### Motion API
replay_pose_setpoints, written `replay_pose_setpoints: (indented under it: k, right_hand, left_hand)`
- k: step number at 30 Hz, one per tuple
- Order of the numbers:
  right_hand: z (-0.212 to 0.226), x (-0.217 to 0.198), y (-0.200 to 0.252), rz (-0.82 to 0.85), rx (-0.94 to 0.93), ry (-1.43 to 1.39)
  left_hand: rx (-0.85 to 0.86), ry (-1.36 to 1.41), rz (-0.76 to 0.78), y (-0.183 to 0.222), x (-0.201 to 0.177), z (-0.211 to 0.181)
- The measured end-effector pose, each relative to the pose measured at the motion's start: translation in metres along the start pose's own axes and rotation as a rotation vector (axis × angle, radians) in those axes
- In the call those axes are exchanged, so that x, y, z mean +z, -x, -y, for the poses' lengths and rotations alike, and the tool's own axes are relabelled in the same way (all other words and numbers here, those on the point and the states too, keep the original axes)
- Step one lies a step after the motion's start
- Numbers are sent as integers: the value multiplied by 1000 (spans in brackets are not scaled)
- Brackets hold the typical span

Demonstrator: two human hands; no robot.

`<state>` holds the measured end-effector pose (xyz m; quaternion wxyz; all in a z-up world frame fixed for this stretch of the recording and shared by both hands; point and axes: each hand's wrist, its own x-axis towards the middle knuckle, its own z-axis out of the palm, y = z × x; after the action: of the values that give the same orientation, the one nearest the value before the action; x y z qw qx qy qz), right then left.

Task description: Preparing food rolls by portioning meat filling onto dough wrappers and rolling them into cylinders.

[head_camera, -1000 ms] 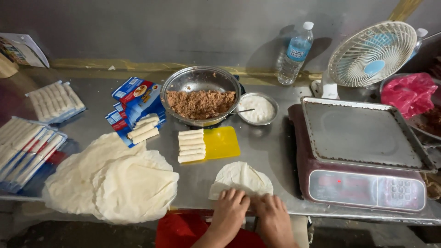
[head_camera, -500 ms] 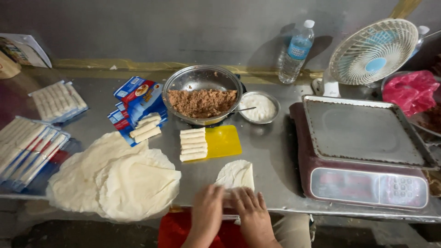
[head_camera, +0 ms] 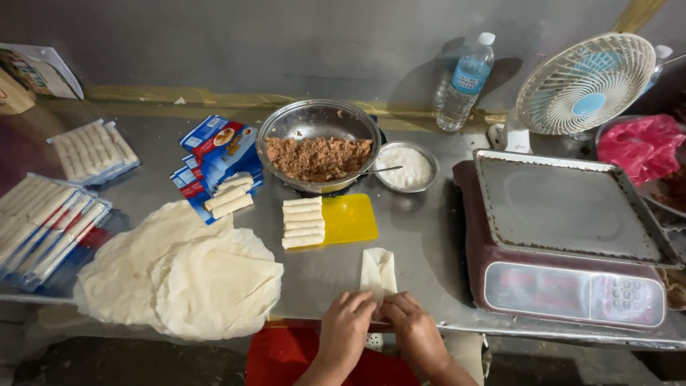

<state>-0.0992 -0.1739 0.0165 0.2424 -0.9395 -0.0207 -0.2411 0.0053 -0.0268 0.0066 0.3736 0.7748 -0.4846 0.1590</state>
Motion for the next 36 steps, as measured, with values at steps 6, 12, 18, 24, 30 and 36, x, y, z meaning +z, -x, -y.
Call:
replay_pose_setpoints:
  k: [6,12,18,24,30,36]
  right_hand:
    - [-32,10,-9,20,56,17]
    - [-25,10,-19,-109,69,112]
    - [-26,21,-11,-67,-93,300]
    - [-60,30,-40,-3,19,-56]
    - [-42,15,-40,-19,-65,62]
    - [-52,9,-43,-12,-166,163]
  left_hand:
    - [75,-108,266,-23,3,12]
    - [-275,125,558,-57,25,50]
    - [-340,131,399,-52,16,35]
    - [-120,-103,418,-45,16,38]
    - [-202,-127,531,-59,21,46]
    - [93,-114,115,-51,19,47]
